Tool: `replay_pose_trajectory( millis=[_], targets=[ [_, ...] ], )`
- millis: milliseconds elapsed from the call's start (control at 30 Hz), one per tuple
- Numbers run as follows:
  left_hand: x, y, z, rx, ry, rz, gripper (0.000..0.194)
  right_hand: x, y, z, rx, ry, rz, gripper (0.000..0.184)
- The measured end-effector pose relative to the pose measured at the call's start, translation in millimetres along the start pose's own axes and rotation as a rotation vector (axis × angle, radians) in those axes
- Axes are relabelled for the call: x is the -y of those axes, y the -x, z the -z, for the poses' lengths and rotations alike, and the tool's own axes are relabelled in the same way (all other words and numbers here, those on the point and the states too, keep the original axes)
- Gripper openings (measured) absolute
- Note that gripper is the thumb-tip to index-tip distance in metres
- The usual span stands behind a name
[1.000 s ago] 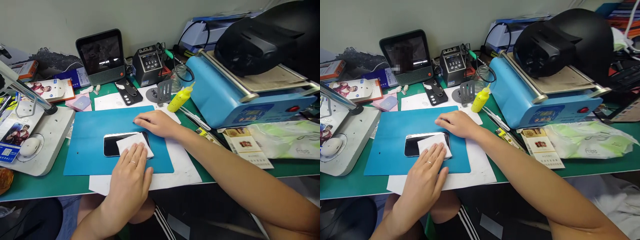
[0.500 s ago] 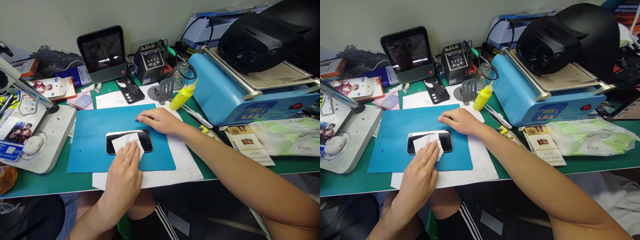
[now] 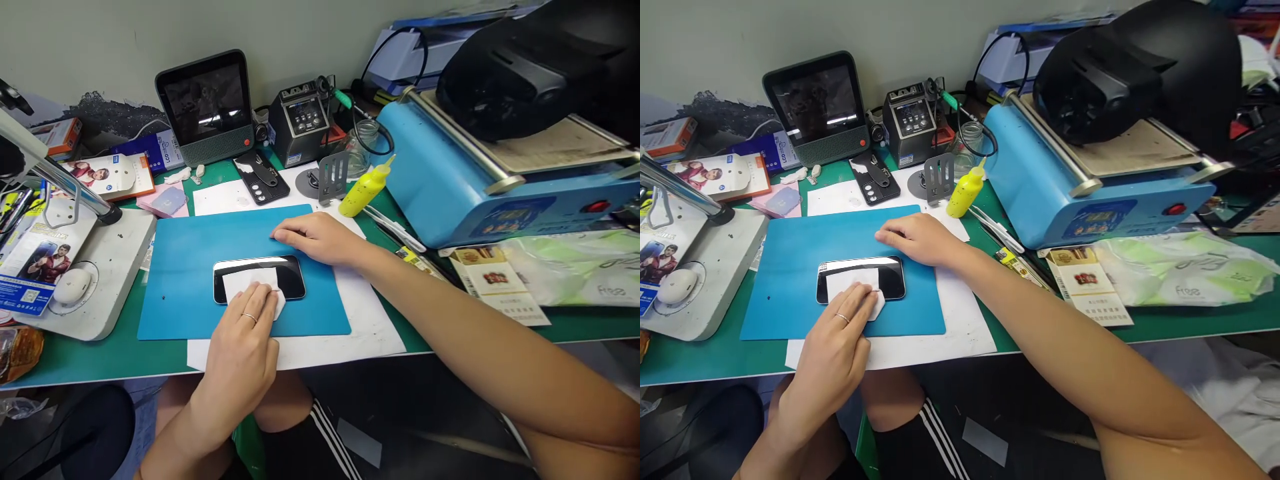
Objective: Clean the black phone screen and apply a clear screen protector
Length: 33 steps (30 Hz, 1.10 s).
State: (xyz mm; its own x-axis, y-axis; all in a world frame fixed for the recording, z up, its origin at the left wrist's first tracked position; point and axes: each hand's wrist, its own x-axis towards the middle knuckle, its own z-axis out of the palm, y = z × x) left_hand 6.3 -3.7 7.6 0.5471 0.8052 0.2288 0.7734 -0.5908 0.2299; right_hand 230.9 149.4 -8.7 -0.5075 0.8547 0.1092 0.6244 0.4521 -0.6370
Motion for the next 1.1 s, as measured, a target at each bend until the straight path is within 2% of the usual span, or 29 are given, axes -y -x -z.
replay_pose_trajectory(
  millis=[133, 200, 333, 400, 533, 633, 733, 833, 933, 1033, 1100],
  targets=[
    [5, 4, 7.8, 0.03, 0.024, 0.042, 0.058, 4, 4, 5, 0.065, 0.034, 0.066, 0.045],
    [9, 6, 11.9, 0.035, -0.008, 0.073, 0.056, 6, 8, 9, 0.142, 0.053, 0.138, 0.055],
    [14, 1, 14.8, 0.04, -0.06, 0.118, 0.053, 10, 16, 13, 0.255, 0.1, 0.237, 0.085],
    [14, -4, 12.3, 0.036, -0.071, 0.133, 0.053, 11, 19, 12, 0.275, 0.134, 0.259, 0.09],
    [4, -17, -3.4, 0.003, -0.099, 0.124, 0.052, 13, 21, 9, 0.272, 0.174, 0.27, 0.082],
    [-13, -25, -18.2, 0.007, -0.13, 0.074, 0.057, 13, 22, 7, 0.241, 0.17, 0.312, 0.096],
    [-24, -28, -22.6, 0.041, -0.107, 0.006, 0.062, 11, 22, 6, 0.225, 0.161, 0.359, 0.106],
    [-16, -26, -14.8, 0.056, -0.064, 0.01, 0.061, 11, 22, 6, 0.237, 0.176, 0.357, 0.111],
    [-2, -23, -8.3, 0.005, -0.114, 0.074, 0.057, 11, 21, 7, 0.247, 0.192, 0.338, 0.121],
    [-3, -25, -13.8, -0.066, -0.178, 0.075, 0.057, 13, 19, 8, 0.24, 0.182, 0.351, 0.117],
    [-11, -30, -21.0, -0.064, -0.155, 0.038, 0.06, 15, 19, 9, 0.232, 0.174, 0.362, 0.111]
  ],
)
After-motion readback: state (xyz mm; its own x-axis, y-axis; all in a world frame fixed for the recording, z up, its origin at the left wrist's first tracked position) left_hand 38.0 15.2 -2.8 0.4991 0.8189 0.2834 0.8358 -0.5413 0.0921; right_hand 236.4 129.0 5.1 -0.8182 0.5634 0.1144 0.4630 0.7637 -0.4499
